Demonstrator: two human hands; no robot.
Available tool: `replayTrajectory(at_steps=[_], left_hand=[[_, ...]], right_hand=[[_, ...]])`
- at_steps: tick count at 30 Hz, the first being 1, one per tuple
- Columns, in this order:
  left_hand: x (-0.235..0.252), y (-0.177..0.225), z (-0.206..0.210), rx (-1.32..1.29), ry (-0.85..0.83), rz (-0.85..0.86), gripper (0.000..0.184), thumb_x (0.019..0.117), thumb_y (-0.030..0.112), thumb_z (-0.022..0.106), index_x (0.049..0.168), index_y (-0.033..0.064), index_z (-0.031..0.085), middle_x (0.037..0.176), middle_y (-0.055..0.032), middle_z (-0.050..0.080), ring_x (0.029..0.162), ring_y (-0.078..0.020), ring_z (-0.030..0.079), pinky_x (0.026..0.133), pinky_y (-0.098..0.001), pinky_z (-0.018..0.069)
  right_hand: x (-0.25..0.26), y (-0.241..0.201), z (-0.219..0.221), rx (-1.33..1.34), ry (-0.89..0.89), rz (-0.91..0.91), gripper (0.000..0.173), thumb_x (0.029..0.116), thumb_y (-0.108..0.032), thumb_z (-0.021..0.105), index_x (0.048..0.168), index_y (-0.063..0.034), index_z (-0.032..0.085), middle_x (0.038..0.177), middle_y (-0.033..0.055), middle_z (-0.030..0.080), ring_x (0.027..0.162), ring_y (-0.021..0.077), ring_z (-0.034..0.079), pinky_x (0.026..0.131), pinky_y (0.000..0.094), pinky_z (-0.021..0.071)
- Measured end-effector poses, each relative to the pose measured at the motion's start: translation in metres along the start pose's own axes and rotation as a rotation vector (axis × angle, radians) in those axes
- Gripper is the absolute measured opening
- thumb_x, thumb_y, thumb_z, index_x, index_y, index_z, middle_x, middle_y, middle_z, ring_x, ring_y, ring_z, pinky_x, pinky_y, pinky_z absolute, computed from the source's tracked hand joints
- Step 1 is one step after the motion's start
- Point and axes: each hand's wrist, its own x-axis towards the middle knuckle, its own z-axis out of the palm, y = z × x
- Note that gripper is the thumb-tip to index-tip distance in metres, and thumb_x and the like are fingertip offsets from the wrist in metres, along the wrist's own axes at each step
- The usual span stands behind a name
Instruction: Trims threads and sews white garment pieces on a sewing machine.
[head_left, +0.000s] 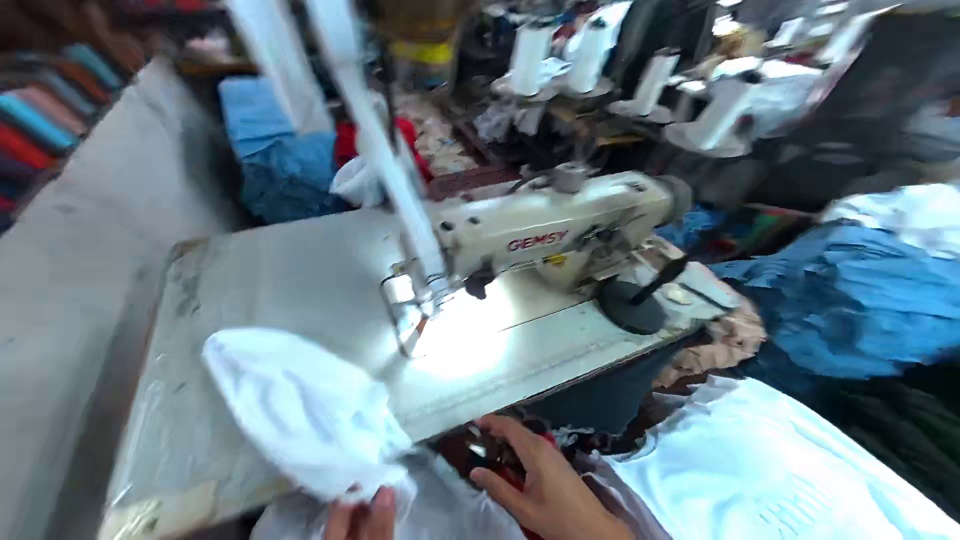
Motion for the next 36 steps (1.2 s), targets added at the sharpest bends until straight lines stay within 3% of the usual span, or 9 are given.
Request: replayTrajectory(at_steps=[3,7,13,20,26,31,36], left_hand=[[-0.008,0.0,0.006,0.005,0.074,-0.066,0.015,0.1025,0.011,0.058,0.111,0.0174,0.068,0.098,0.0116,0.072,0.09,-0.0017,0.069,0.084,-0.0243,0.059],[-0.014,0.007,0.003,-0.025,0.056,-0.05,0.011,0.102,0.012,0.059,0.111,0.011,0.065,0.094,0.0065,0.071,0.082,-0.0024,0.068,0.075,-0.0218,0.0584],[-0.02,0.017,0.0,-0.022,0.022,-0.025,0.015,0.1041,0.011,0.056,0.112,0.0053,0.067,0.095,0.0018,0.072,0.085,-0.0047,0.069,0.079,-0.0224,0.0587],[-0.022,0.019,-0.001,0.055,0.012,-0.014,0.014,0.1023,0.01,0.058,0.111,0.0048,0.067,0.085,0.0053,0.07,0.072,0.0009,0.063,0.069,-0.0159,0.0545],[-0.023,0.015,-0.002,0.117,-0.068,0.025,0.016,0.1026,0.012,0.059,0.114,0.0037,0.067,0.083,0.0029,0.068,0.065,0.0007,0.058,0.062,-0.0147,0.0519],[-0.022,0.015,-0.002,0.149,-0.072,0.048,0.016,0.1023,0.012,0.059,0.114,0.0036,0.067,0.087,0.0028,0.068,0.064,0.0027,0.056,0.06,-0.0122,0.0495],[-0.022,0.012,-0.002,0.149,-0.096,0.075,0.017,0.1022,0.011,0.06,0.115,0.0027,0.067,0.101,-0.0011,0.072,0.074,-0.0007,0.063,0.067,-0.0151,0.0545]], right_hand=[[-0.007,-0.018,0.015,0.021,0.011,-0.171,0.042,0.1002,-0.029,0.066,0.136,-0.0062,0.062,0.11,0.0094,0.069,0.082,0.0078,0.066,0.073,0.0251,0.0593],[-0.007,-0.045,0.034,0.009,0.078,-0.379,0.038,0.1014,-0.03,0.065,0.134,-0.0096,0.064,0.098,0.0044,0.068,0.073,0.0016,0.06,0.062,0.0143,0.0518],[-0.001,-0.06,0.049,-0.021,0.138,-0.45,0.036,0.1009,-0.028,0.065,0.132,-0.0096,0.066,0.101,0.0054,0.068,0.073,0.0028,0.061,0.06,0.0153,0.051],[-0.004,-0.056,0.051,-0.003,0.14,-0.449,0.036,0.1013,-0.027,0.065,0.132,-0.0091,0.065,0.101,0.0056,0.068,0.074,0.0025,0.061,0.061,0.0148,0.0505],[-0.003,-0.055,0.048,-0.041,0.154,-0.464,0.036,0.1014,-0.026,0.064,0.133,-0.0087,0.065,0.1,0.0057,0.067,0.074,0.0038,0.061,0.06,0.016,0.0501],[-0.001,-0.053,0.048,-0.041,0.15,-0.484,0.034,0.102,-0.024,0.064,0.132,-0.0077,0.065,0.102,0.0064,0.068,0.079,0.0045,0.063,0.064,0.0159,0.0515],[0.001,-0.052,0.051,-0.048,0.153,-0.513,0.025,0.1039,-0.017,0.058,0.124,-0.0099,0.071,0.099,0.0047,0.072,0.081,0.0073,0.067,0.066,0.0196,0.0549]])
